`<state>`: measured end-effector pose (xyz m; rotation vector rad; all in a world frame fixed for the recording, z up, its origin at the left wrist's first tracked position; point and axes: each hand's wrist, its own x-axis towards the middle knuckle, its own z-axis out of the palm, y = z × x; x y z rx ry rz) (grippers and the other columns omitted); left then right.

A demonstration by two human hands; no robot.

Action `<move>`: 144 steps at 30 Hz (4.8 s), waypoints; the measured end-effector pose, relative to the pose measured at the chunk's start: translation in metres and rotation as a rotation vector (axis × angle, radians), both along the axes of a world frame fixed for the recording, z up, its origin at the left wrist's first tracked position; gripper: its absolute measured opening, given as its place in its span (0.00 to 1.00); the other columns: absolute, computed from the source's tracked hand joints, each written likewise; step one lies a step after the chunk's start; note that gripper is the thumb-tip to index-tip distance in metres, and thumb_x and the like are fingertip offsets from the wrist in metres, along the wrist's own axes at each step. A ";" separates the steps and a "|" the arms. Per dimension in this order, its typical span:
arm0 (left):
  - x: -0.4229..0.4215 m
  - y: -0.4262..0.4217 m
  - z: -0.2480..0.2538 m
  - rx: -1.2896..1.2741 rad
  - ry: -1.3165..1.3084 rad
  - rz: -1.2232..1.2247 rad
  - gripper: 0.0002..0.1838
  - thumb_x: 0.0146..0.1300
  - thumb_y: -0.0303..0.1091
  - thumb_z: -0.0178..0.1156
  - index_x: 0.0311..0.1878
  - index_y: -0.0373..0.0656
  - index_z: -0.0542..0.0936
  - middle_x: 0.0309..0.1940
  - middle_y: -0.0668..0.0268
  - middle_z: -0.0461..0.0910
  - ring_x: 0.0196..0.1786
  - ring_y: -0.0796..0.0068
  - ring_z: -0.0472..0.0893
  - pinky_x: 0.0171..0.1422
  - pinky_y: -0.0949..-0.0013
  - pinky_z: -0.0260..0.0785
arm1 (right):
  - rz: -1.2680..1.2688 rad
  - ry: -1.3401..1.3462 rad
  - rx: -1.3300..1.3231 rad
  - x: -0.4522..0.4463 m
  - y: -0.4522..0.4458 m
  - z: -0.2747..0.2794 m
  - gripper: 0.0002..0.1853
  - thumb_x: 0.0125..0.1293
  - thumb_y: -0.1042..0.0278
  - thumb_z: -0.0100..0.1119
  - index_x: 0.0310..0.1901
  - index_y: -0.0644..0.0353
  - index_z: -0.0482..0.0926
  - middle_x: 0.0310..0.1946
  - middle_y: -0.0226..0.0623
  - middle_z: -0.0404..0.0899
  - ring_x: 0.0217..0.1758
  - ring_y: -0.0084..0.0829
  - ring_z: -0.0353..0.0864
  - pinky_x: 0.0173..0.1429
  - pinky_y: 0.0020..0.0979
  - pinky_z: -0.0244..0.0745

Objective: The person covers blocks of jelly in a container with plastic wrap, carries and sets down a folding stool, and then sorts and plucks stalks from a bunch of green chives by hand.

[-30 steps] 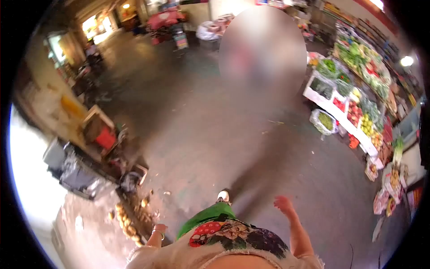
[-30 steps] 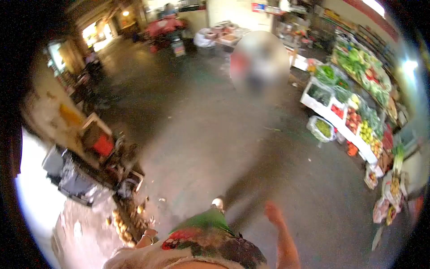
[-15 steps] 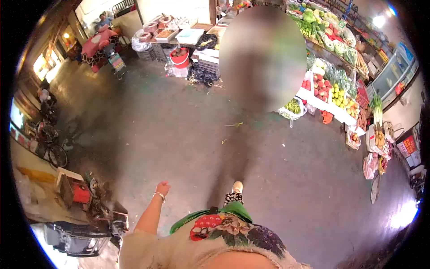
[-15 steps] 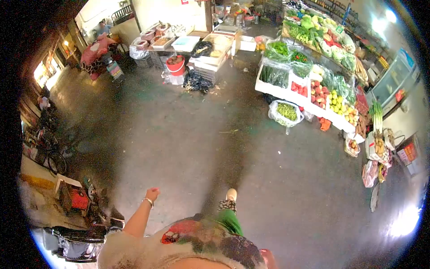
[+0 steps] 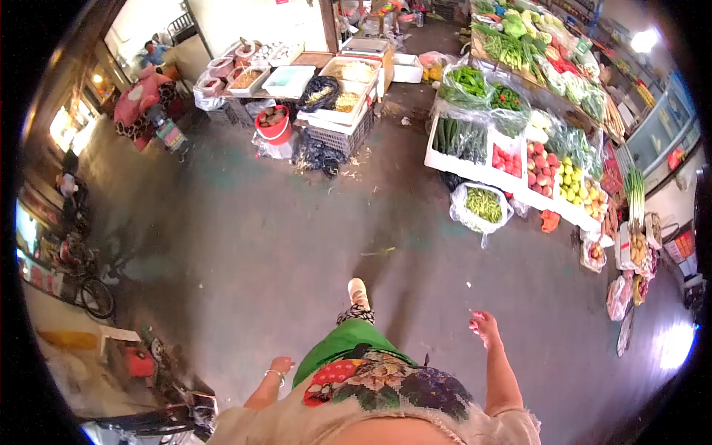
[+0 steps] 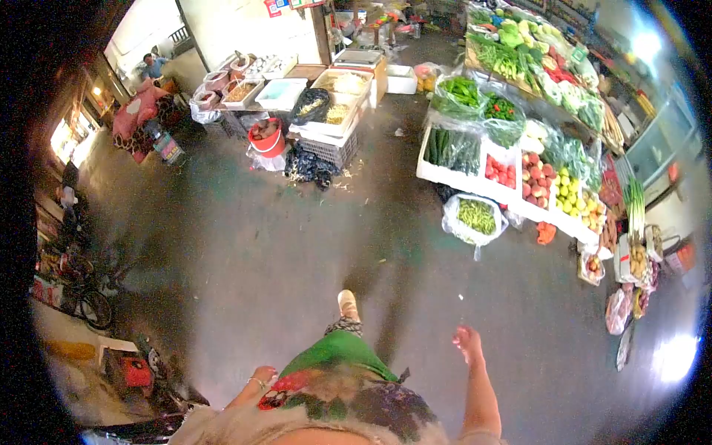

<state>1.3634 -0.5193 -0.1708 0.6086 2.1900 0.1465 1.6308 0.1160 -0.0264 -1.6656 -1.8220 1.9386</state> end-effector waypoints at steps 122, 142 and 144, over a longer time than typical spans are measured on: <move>-1.655 1.778 0.229 0.297 -0.316 0.712 0.19 0.62 0.29 0.61 0.56 0.39 0.76 0.38 0.66 0.83 0.41 0.75 0.82 0.38 0.74 0.73 | 0.290 -0.064 -0.066 -1.495 1.464 -0.054 0.18 0.61 0.71 0.57 0.54 0.61 0.78 0.34 0.28 0.80 0.34 0.23 0.74 0.37 0.28 0.70; -1.908 2.160 0.272 0.292 -0.465 0.412 0.20 0.62 0.30 0.61 0.58 0.38 0.76 0.46 0.65 0.82 0.45 0.76 0.80 0.48 0.74 0.72 | -0.333 -0.193 -0.306 -1.717 1.709 0.045 0.17 0.63 0.74 0.55 0.54 0.65 0.76 0.32 0.34 0.83 0.32 0.23 0.80 0.38 0.25 0.75; -1.935 2.201 0.281 0.242 -0.475 0.317 0.20 0.63 0.32 0.61 0.58 0.41 0.76 0.47 0.66 0.82 0.43 0.77 0.81 0.43 0.75 0.71 | -0.492 -0.138 -0.291 -1.736 1.715 0.058 0.18 0.62 0.74 0.55 0.55 0.65 0.76 0.31 0.34 0.82 0.32 0.23 0.80 0.38 0.25 0.75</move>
